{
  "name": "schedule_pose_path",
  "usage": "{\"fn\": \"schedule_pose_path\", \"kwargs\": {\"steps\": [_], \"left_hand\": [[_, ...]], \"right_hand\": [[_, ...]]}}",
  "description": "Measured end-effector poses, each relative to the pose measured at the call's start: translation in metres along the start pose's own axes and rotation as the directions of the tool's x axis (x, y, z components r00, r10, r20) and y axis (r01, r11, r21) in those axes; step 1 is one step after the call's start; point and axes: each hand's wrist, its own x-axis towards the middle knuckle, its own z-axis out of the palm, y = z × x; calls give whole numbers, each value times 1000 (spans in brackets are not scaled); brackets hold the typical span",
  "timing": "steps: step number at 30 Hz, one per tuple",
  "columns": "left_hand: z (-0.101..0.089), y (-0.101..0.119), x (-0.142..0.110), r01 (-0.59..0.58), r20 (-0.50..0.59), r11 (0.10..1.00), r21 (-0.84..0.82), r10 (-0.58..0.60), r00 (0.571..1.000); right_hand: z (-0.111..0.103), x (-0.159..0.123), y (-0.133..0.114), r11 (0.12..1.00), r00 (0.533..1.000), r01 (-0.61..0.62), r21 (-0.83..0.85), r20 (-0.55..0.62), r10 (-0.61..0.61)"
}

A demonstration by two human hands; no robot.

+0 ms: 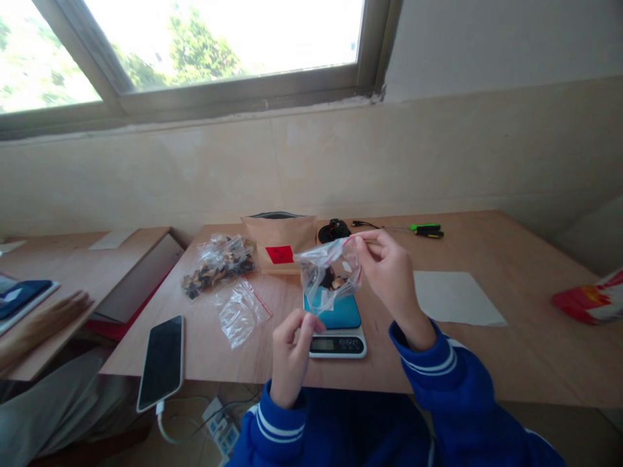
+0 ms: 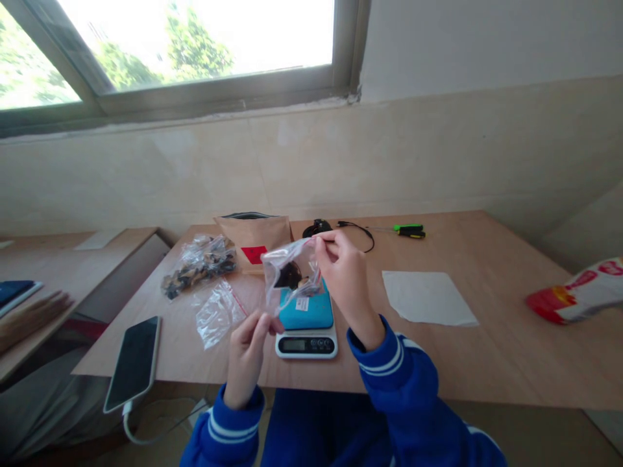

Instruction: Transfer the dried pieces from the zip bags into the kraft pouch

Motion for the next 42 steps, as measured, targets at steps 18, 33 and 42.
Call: {"fn": "schedule_pose_path", "kwargs": {"steps": [18, 33, 42], "left_hand": [[6, -7, 58, -6, -262, 681, -733, -273, 926], [-76, 39, 143, -205, -537, 754, -624, -223, 814], [-86, 62, 209, -256, -494, 829, -498, -29, 869]], "right_hand": [[49, 4, -17, 934, 873, -226, 278, 484, 68], [96, 85, -17, 612, 626, 718, -331, 691, -361], [94, 96, -31, 548, 522, 758, -355, 833, -184]]}}
